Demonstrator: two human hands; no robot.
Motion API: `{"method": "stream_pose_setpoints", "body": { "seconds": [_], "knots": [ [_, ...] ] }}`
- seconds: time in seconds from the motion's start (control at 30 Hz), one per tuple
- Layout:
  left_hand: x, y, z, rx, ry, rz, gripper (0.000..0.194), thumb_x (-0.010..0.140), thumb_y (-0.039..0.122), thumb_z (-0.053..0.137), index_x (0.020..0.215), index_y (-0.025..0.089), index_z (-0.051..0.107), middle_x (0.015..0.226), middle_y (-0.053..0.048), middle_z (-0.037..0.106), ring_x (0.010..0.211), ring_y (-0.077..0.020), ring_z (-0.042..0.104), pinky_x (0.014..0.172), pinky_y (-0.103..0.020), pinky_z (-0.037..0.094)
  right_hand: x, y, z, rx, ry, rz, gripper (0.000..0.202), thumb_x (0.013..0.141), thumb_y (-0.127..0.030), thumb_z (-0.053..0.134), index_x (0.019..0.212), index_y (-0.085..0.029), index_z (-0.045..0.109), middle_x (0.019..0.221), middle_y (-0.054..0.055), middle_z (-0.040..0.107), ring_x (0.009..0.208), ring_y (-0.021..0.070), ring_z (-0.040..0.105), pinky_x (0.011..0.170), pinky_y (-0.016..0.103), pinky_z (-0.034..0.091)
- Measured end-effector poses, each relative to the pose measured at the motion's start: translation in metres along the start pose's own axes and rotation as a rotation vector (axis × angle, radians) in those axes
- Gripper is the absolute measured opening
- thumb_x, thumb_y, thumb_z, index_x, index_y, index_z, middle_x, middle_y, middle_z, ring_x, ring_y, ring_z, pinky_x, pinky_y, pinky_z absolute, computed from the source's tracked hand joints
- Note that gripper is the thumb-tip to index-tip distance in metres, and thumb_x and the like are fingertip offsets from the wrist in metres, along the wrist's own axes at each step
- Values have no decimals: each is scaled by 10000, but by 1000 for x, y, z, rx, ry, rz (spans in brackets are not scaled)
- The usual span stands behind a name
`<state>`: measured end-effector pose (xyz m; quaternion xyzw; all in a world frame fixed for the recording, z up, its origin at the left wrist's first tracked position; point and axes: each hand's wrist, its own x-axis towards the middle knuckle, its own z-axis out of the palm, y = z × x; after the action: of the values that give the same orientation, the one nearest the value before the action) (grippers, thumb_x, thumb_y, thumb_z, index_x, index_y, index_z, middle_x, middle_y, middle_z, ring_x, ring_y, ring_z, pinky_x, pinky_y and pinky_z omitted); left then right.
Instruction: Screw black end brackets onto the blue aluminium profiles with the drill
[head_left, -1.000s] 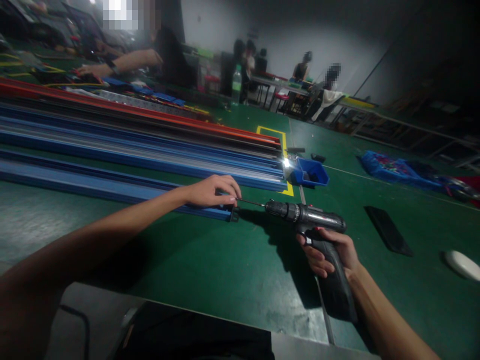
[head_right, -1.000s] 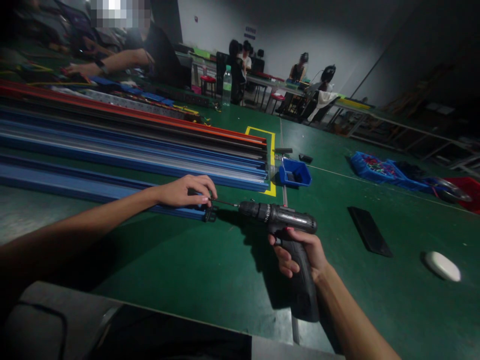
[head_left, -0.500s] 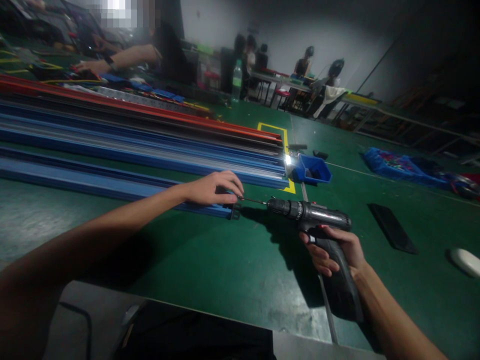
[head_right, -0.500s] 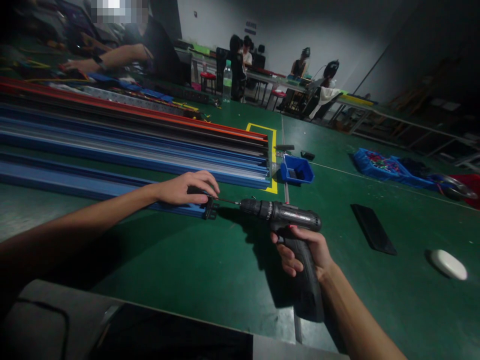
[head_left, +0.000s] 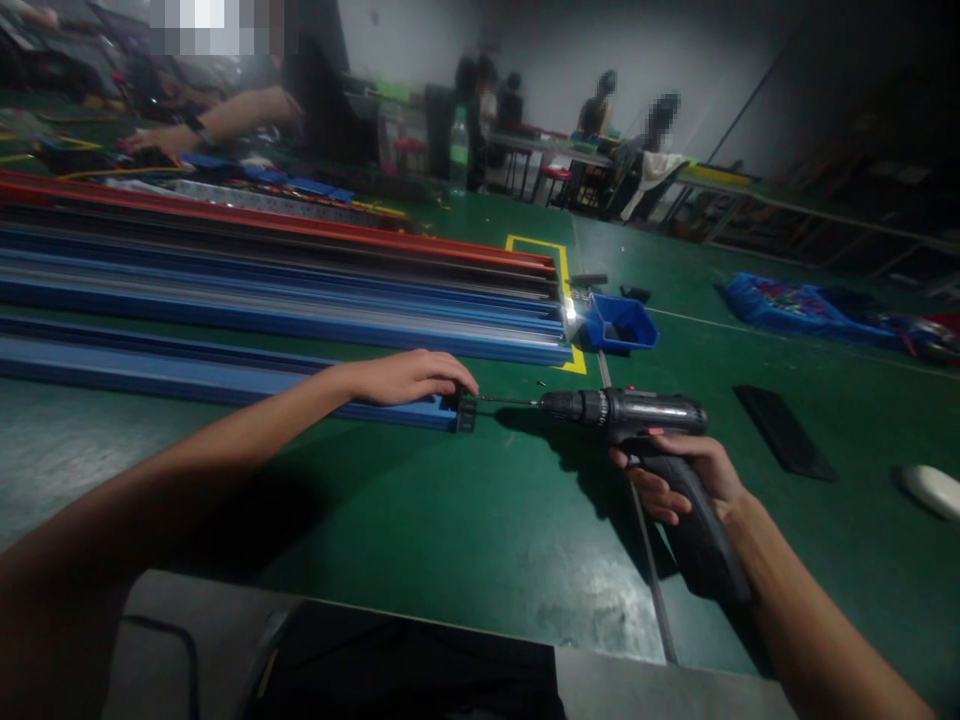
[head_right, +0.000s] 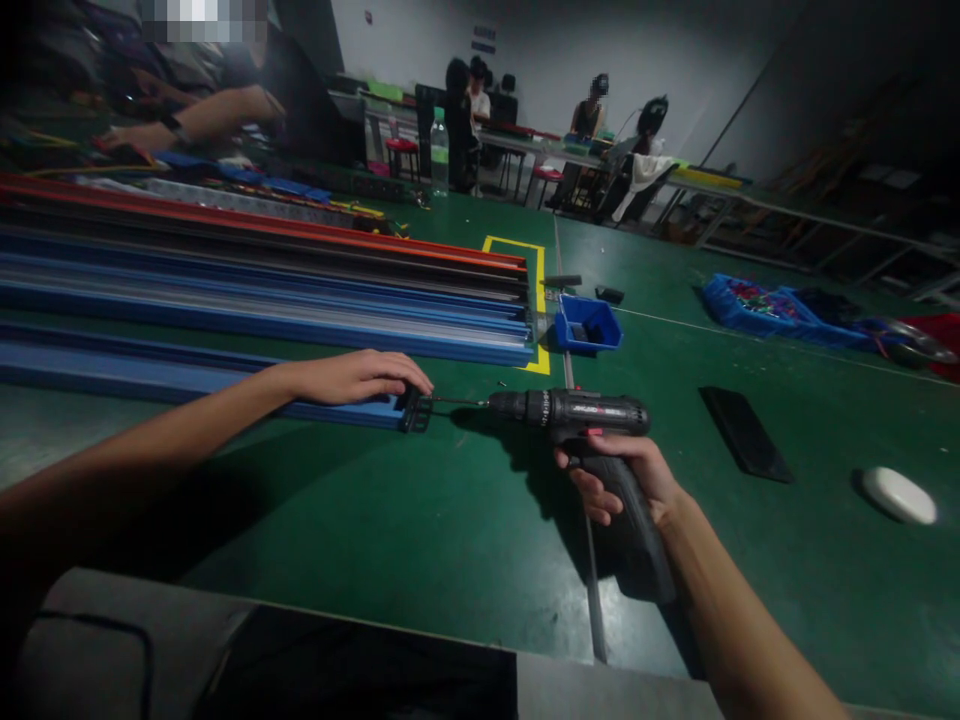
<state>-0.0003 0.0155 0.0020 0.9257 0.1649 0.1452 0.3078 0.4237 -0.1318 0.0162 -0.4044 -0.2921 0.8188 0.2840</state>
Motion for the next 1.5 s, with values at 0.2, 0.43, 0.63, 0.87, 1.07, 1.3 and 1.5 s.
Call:
{"method": "stream_pose_setpoints", "body": {
  "seconds": [0.2, 0.43, 0.63, 0.87, 1.07, 1.3, 1.5],
  "knots": [
    [1, 0, 1, -10, -17, -14, 292, 1032, 238, 626, 1306, 219, 722, 1311, -87, 741, 1199, -190, 706, 1029, -269, 518, 3, 3, -1, -30, -30, 49, 229, 904, -377, 711, 1026, -189, 666, 643, -8, 551, 414, 86, 332, 449, 297, 462],
    [2, -1, 4, 2, 35, 10, 265, 1005, 241, 671, 1255, 222, 755, 1258, -85, 772, 1144, -190, 739, 1005, -268, 538, 6, 6, 0, -32, -72, 68, 231, 907, -338, 725, 1029, -147, 681, 645, -18, 554, 419, 59, 394, 461, 241, 489],
    [2, -2, 4, -17, 49, 15, 265, 996, 235, 684, 1245, 249, 772, 1254, -70, 779, 1146, -182, 740, 1012, -276, 542, 8, 7, 0, 21, -102, 80, 279, 893, -314, 721, 1041, -78, 712, 641, -6, 591, 404, 57, 448, 468, 225, 526],
    [3, 0, 5, -20, 46, 31, 269, 991, 231, 689, 1242, 253, 784, 1241, -70, 783, 1135, -187, 743, 1009, -270, 544, 10, 8, 0, 67, -142, 95, 267, 920, -270, 691, 1061, -44, 711, 657, 16, 621, 407, 71, 492, 484, 238, 562],
    [3, 0, 4, 2, 47, 34, 268, 993, 232, 684, 1239, 265, 784, 1241, -56, 784, 1133, -183, 743, 1010, -262, 540, 11, 10, 2, 59, -148, 101, 273, 930, -298, 699, 1064, -61, 715, 658, 3, 609, 407, 60, 478, 492, 232, 569],
    [4, -1, 6, 29, 51, 33, 240, 993, 220, 675, 1199, 254, 793, 1209, -52, 790, 1102, -174, 748, 987, -248, 537, 13, 9, 4, 65, -154, 104, 279, 924, -315, 713, 1049, -68, 740, 644, 1, 615, 401, 60, 468, 483, 225, 556],
    [4, -2, 7, 49, 83, 56, 224, 982, 243, 691, 1179, 252, 797, 1197, -59, 799, 1082, -183, 760, 977, -269, 551, 15, 8, 3, 106, -161, 133, 289, 911, -297, 730, 1047, -42, 735, 643, 7, 625, 405, 67, 503, 487, 232, 573]
  ]
}}
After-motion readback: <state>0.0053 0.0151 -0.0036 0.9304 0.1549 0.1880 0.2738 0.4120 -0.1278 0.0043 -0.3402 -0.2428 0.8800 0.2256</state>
